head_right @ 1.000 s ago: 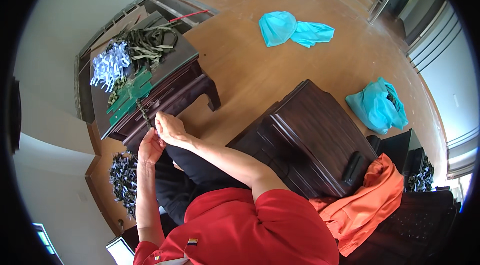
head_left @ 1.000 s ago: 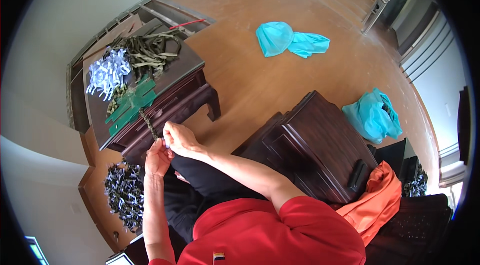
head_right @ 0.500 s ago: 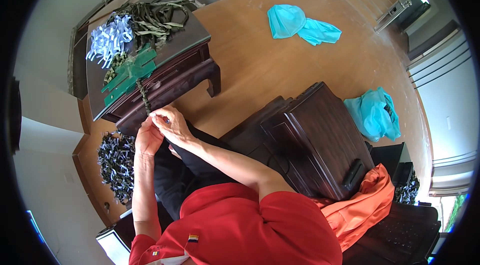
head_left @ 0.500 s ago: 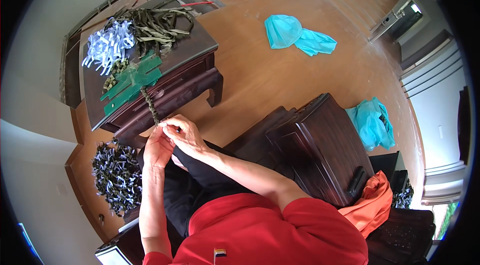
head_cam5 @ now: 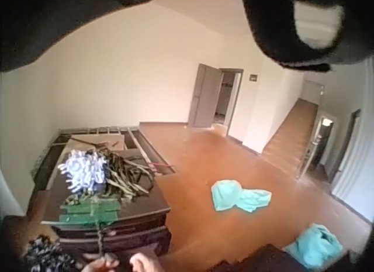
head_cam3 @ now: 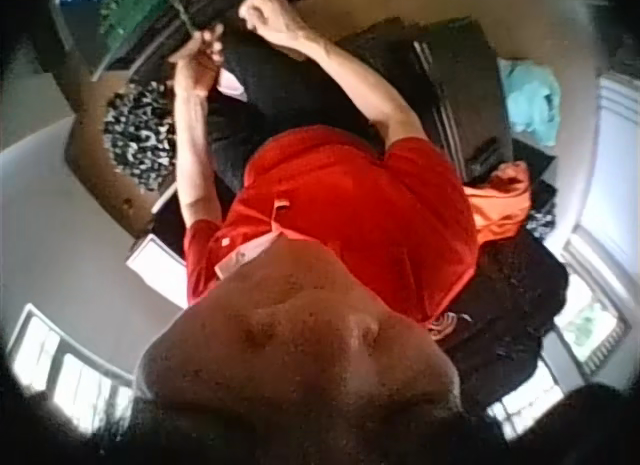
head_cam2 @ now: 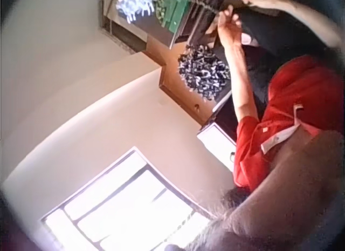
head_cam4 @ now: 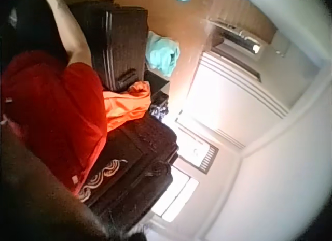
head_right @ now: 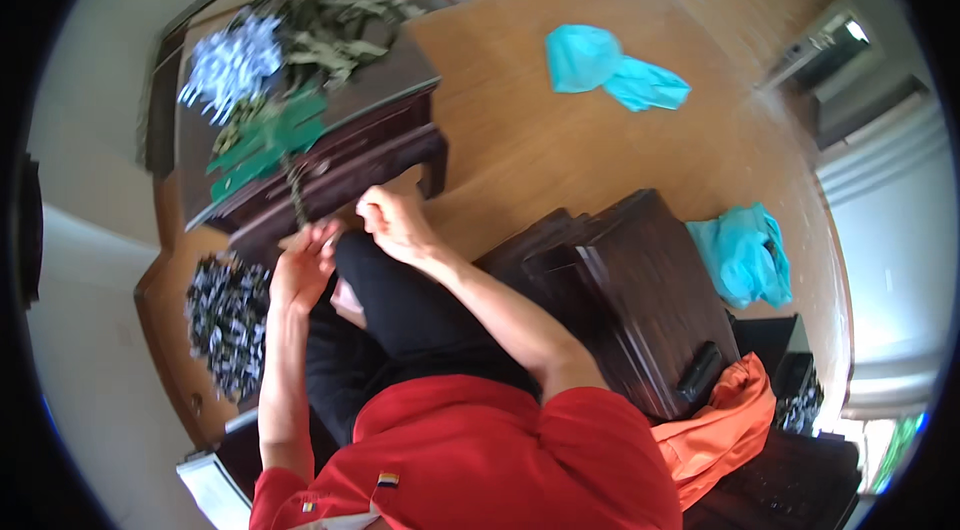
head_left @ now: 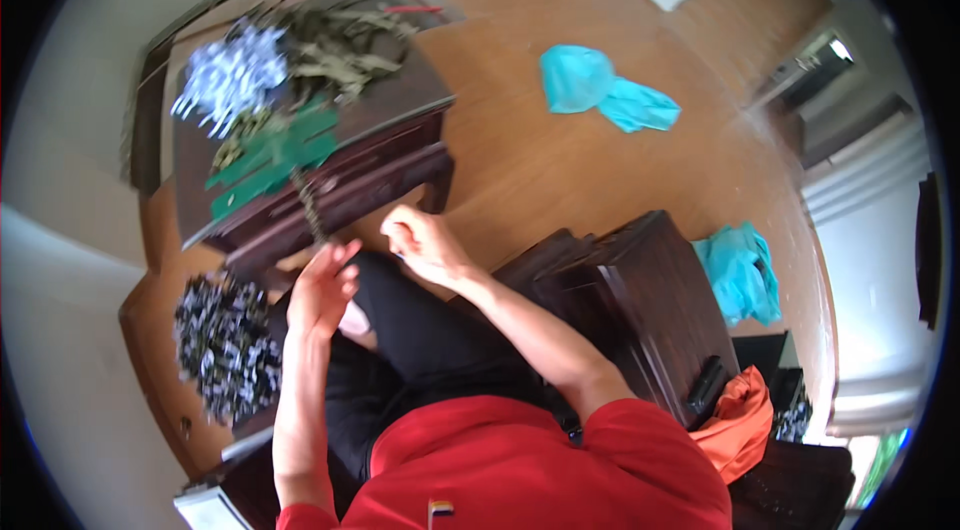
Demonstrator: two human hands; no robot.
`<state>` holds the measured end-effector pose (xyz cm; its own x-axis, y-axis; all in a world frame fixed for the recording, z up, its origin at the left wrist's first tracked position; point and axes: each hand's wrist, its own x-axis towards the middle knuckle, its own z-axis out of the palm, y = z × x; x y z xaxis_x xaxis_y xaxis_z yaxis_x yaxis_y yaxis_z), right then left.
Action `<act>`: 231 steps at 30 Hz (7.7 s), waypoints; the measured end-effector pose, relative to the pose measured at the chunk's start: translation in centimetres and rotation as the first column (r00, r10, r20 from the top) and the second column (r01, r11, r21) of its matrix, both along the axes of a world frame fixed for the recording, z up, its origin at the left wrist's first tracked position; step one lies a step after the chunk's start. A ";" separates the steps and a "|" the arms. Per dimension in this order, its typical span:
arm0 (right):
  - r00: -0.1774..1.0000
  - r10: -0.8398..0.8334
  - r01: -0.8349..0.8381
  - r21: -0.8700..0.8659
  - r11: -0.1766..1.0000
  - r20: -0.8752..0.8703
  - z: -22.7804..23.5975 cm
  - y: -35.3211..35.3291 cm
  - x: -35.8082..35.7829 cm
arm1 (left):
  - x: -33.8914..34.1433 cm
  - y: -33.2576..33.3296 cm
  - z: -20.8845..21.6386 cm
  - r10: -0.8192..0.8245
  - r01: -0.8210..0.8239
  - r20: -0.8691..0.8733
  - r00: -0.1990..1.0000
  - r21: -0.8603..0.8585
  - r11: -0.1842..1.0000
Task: Assembling a decorative floral garland using greenery, wire, and floral tape.
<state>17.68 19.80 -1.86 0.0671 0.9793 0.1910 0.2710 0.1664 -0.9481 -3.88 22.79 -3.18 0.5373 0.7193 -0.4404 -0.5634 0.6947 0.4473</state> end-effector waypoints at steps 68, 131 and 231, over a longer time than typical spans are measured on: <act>0.868 0.431 -0.496 -0.378 0.782 -0.246 2.4 -0.4 -3.2 | 0.5 -1.9 1.4 0.089 0.146 -0.590 0.803 0.339 0.929; 0.977 -0.187 0.165 -0.194 0.967 -0.104 -1.1 -7.4 -8.0 | 0.7 -4.4 2.3 0.119 0.254 -0.686 0.717 0.416 0.873; 0.744 0.624 -0.666 -0.338 0.665 -0.238 3.9 -16.2 -0.1 | -2.8 -15.8 -3.0 -0.354 0.404 -0.254 0.900 0.187 0.895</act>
<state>17.57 3.60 2.09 -0.6121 0.7717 -0.1729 0.1406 -0.1090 -0.9841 -6.68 7.00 -6.20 0.7039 0.5733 -0.4194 -0.1543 0.6998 0.6975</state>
